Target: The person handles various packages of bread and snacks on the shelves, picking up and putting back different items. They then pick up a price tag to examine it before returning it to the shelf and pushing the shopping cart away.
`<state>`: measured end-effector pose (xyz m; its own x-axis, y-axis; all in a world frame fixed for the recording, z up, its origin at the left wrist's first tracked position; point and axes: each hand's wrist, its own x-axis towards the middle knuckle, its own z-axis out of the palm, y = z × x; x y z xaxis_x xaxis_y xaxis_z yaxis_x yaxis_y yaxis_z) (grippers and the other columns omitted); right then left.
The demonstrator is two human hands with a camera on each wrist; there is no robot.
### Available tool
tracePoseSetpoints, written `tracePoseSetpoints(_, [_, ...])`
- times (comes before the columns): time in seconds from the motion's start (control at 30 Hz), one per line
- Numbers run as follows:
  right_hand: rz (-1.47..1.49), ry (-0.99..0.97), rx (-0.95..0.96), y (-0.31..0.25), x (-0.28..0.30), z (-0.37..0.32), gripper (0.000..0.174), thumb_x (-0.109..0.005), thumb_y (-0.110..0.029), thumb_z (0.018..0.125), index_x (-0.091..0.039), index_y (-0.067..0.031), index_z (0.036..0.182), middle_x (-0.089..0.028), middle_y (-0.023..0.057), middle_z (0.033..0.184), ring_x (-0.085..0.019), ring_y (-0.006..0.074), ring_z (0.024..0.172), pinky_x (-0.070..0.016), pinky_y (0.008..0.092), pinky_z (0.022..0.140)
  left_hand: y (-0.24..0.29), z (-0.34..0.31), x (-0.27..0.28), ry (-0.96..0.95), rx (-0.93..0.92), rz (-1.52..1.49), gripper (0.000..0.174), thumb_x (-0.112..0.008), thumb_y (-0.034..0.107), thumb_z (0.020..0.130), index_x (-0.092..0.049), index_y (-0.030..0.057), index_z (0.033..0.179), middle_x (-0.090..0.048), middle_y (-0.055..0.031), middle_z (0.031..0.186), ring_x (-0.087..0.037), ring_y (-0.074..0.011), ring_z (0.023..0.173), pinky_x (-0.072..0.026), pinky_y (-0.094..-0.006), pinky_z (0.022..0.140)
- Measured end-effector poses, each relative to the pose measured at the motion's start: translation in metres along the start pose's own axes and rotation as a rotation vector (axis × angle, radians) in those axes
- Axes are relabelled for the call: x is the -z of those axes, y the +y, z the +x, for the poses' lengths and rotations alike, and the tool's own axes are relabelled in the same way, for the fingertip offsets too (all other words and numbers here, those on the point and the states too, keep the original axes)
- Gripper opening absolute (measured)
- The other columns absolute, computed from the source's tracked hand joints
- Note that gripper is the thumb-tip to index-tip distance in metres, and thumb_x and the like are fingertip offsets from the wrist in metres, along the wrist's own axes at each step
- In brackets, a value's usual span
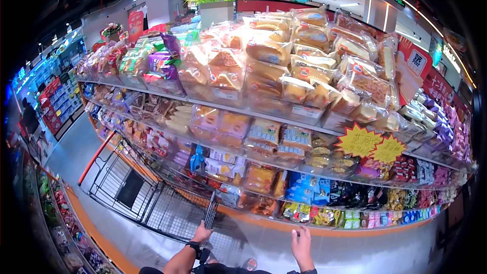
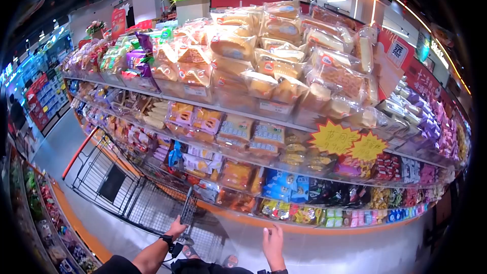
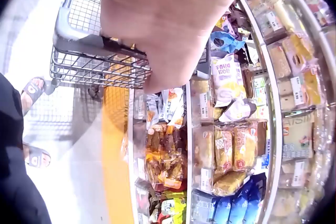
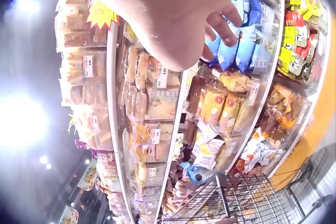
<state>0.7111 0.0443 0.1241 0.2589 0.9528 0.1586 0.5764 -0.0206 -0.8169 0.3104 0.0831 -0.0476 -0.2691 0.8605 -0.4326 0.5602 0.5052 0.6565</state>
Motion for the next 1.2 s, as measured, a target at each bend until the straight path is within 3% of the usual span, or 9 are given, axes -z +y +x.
tracePoseSetpoints(0.2, [-0.031,0.113,0.187,0.001,-0.022,0.013,0.017,-0.063,-0.013,0.084,-0.058,0.0036,0.083,-0.053,0.0225,0.117,-0.058,0.0346,0.095,-0.046,0.0387,0.085,-0.003,-0.019,-0.009,-0.134,-0.06,-0.093,0.086,-0.069,0.031,0.076,-0.026,-0.0024,0.142,-0.061,-0.0268,0.109,-0.061,-0.0335,0.101,-0.0477,-0.0349,0.085])
tracePoseSetpoints(0.23, [-0.036,0.154,0.209,0.005,-0.025,0.011,0.016,-0.063,-0.012,0.084,-0.057,0.0034,0.083,-0.053,0.0221,0.117,-0.059,0.034,0.093,-0.0466,0.0382,0.084,-0.027,-0.001,-0.025,-0.114,-0.086,-0.048,0.083,-0.069,0.029,0.077,-0.028,-0.0005,0.142,-0.065,-0.0198,0.098,-0.064,-0.0254,0.087,-0.0499,-0.0328,0.076])
tracePoseSetpoints(0.37, [0.136,0.16,-0.032,-0.003,-0.006,-0.001,0.015,-0.064,-0.008,0.081,-0.056,0.0028,0.087,-0.056,0.0213,0.108,-0.059,0.0311,0.092,-0.0485,0.0353,0.079,-0.015,-0.016,-0.023,-0.264,0.001,-0.161,0.076,-0.068,0.024,0.08,-0.032,-0.0041,0.14,-0.062,-0.0085,0.084,-0.057,-0.0127,0.071,-0.0484,-0.0294,0.064])
tracePoseSetpoints(0.47, [0.172,0.236,-0.056,0.031,-0.012,-0.008,0.014,-0.064,-0.007,0.081,-0.056,0.0026,0.088,-0.053,0.0201,0.113,-0.062,0.0244,0.085,-0.0522,0.0309,0.072,0.011,-0.041,-0.024,-0.236,-0.023,0.008,0.067,-0.068,0.024,0.081,-0.04,-0.0081,0.133,-0.063,-0.0144,0.107,-0.06,-0.0168,0.088,-0.0483,-0.0291,0.076])
tracePoseSetpoints(0.53, [0.207,0.248,-0.118,0.042,-0.008,-0.015,0.014,-0.064,-0.008,0.08,-0.057,0.0011,0.088,-0.053,0.0206,0.114,-0.06,0.0281,0.089,-0.0513,0.0334,0.075,0.017,-0.048,-0.026,-0.248,-0.063,0.096,0.066,-0.067,0.024,0.082,-0.041,-0.0101,0.132,-0.055,-0.0197,0.126,-0.056,-0.0198,0.109,-0.0426,-0.0286,0.092])
tracePoseSetpoints(0.63, [0.219,0.256,-0.2,0.052,-0.003,-0.027,0.014,-0.064,-0.01,0.08,-0.058,-0.0001,0.089,-0.052,0.0219,0.115,-0.059,0.0317,0.093,-0.0509,0.0354,0.076,0.016,-0.041,-0.029,-0.457,0.08,-0.012,0.071,-0.066,0.024,0.083,-0.034,-0.0133,0.134,-0.049,-0.0228,0.132,-0.049,-0.0247,0.121,-0.037,-0.0299,0.1])
tracePoseSetpoints(0.83, [0.177,0.277,-0.261,0.072,-0.005,-0.045,0.016,-0.064,-0.012,0.08,-0.058,-0.0006,0.09,-0.052,0.0235,0.116,-0.057,0.035,0.097,-0.0508,0.0363,0.076,0.065,-0.072,-0.05,-0.507,-0.03,0.152,0.079,-0.065,0.03,0.084,-0.027,-0.0172,0.135,-0.045,-0.0278,0.134,-0.047,-0.0271,0.123,-0.0364,-0.0303,0.101])
tracePoseSetpoints(0.97, [0.125,0.307,-0.276,0.072,0.001,-0.058,0.016,-0.063,-0.012,0.08,-0.058,-0.0005,0.09,-0.051,0.0245,0.116,-0.056,0.0367,0.098,-0.0505,0.0371,0.077,0.09,-0.08,-0.062,-0.545,-0.018,0.186,0.064,-0.062,0.031,0.086,-0.041,-0.0053,0.134,-0.053,-0.0222,0.129,-0.051,-0.0255,0.119,-0.0395,-0.0308,0.099])
tracePoseSetpoints(1.2, [0.043,0.274,-0.297,0.072,0.011,-0.075,0.018,-0.063,-0.014,0.082,-0.058,-0.0003,0.092,-0.05,0.0249,0.117,-0.057,0.0366,0.097,-0.0501,0.0382,0.077,0.053,-0.047,-0.1,-0.673,-0.189,-0.011,0.046,-0.059,0.025,0.089,-0.053,-0.0017,0.126,-0.06,-0.0158,0.12,-0.058,-0.0207,0.107,-0.0434,-0.0303,0.093])
